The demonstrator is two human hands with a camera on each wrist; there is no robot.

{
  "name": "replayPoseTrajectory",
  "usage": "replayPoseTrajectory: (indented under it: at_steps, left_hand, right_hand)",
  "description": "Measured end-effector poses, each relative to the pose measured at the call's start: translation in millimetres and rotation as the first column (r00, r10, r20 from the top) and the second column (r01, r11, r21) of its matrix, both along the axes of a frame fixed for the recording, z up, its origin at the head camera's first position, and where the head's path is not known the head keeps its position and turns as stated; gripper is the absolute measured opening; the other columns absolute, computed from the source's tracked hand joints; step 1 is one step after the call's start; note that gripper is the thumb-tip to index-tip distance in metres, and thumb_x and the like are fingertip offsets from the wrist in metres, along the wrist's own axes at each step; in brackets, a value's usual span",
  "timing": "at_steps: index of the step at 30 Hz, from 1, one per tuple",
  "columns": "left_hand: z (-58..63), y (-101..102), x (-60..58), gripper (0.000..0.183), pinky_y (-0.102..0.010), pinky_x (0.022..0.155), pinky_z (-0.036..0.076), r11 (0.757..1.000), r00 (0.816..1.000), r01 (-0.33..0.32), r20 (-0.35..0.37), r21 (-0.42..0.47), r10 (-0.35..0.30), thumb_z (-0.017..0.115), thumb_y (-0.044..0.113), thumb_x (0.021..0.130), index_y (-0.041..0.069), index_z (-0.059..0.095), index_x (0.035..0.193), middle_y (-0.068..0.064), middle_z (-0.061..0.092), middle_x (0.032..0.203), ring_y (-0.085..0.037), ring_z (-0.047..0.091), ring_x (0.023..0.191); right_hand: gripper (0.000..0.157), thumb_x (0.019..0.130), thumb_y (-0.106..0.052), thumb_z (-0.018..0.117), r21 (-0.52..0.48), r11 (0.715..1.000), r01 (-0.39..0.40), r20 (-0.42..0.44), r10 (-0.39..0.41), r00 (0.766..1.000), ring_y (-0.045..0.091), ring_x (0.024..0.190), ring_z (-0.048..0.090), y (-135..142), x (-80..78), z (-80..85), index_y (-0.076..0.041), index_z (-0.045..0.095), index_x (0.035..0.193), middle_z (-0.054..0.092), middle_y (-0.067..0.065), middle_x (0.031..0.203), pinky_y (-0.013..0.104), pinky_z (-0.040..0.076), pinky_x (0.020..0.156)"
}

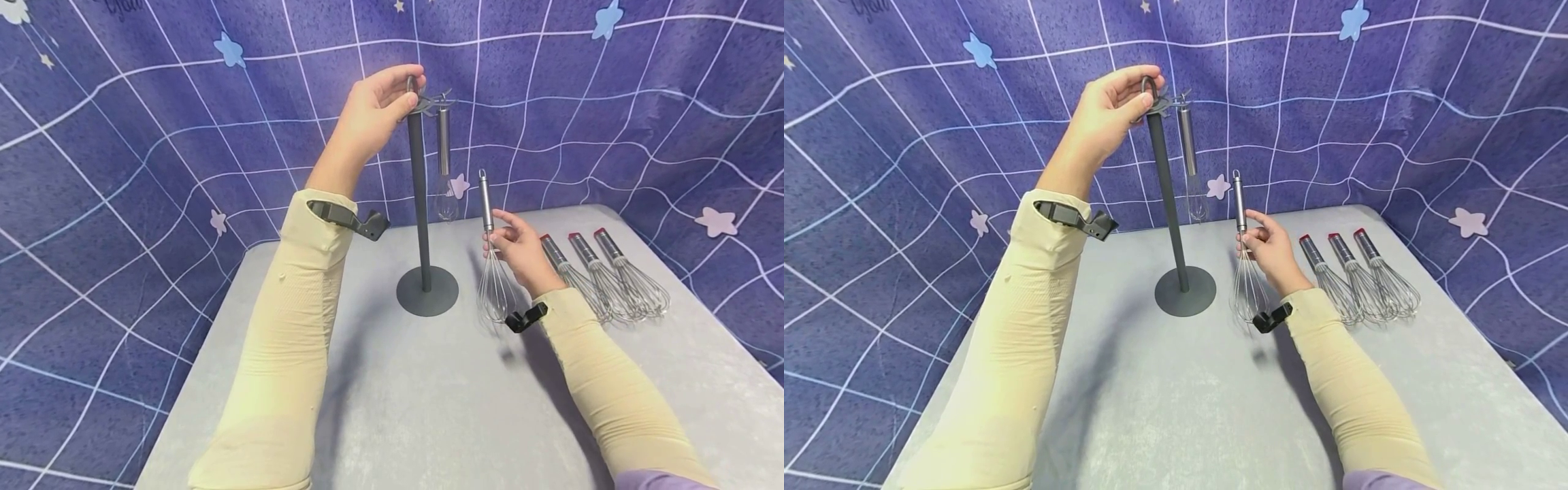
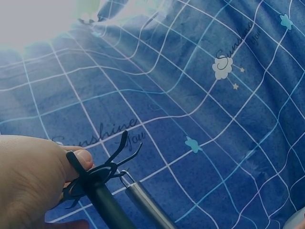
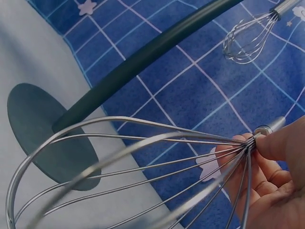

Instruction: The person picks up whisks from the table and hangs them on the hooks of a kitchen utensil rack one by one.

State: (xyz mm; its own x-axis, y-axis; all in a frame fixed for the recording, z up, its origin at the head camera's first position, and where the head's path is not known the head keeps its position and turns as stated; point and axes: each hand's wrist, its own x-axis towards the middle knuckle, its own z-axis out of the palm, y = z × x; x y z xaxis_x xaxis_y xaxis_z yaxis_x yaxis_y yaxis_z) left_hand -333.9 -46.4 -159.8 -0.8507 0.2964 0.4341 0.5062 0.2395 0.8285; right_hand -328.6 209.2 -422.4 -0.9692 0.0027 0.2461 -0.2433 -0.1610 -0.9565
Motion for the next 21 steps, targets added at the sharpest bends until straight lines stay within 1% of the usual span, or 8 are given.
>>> replayPoseTrajectory:
  at_steps: [5,12,18,21]
  left_hand:
    - [-0.4,0,-0.4,0.039,-0.025,0.099,0.048,1.0,1.0,0.0,-0.004,-0.002,0.0,0.061,0.006,0.1,0.009,0.061,0.139,0.0,0.066,0.135,-0.006,0.058,0.125]
    - [-1.3,-1,-1.7,0.039,-0.02,0.101,0.046,1.0,1.0,0.01,-0.015,0.002,-0.01,0.061,0.005,0.1,0.009,0.061,0.139,-0.001,0.066,0.135,-0.007,0.058,0.126]
    - [-1.7,-2,-3.0,0.039,-0.02,0.102,0.046,1.0,1.0,0.009,-0.016,-0.001,-0.009,0.061,0.006,0.1,0.009,0.06,0.139,-0.001,0.065,0.136,-0.007,0.058,0.127]
    - [-1.1,-2,-4.4,0.04,-0.02,0.103,0.045,1.0,1.0,0.005,-0.009,-0.004,-0.005,0.061,0.006,0.1,0.01,0.06,0.14,0.0,0.065,0.137,-0.007,0.057,0.128]
  right_hand:
    - [0.055,0.097,0.014,0.052,-0.003,1.0,-0.001,-0.015,0.001,1.0,0.015,0.068,0.067,-3,1.5,1.7,0.002,0.041,0.149,0.069,0.004,0.085,0.03,0.061,0.067]
    - [0.055,0.096,0.017,0.05,-0.061,0.998,-0.027,-0.044,0.024,0.999,0.016,0.069,0.067,-4,3.4,6.0,0.004,0.04,0.149,0.069,0.006,0.085,0.029,0.061,0.066]
    - [0.055,0.096,0.017,0.05,-0.094,0.995,-0.026,-0.064,0.02,0.998,0.018,0.077,0.068,-6,5.1,10.9,0.002,0.043,0.148,0.07,0.008,0.088,0.03,0.061,0.068]
    - [0.055,0.096,0.017,0.05,-0.102,0.994,-0.031,-0.08,0.022,0.997,0.018,0.077,0.069,-6,5.7,13.3,0.001,0.043,0.148,0.07,0.008,0.089,0.03,0.061,0.068]
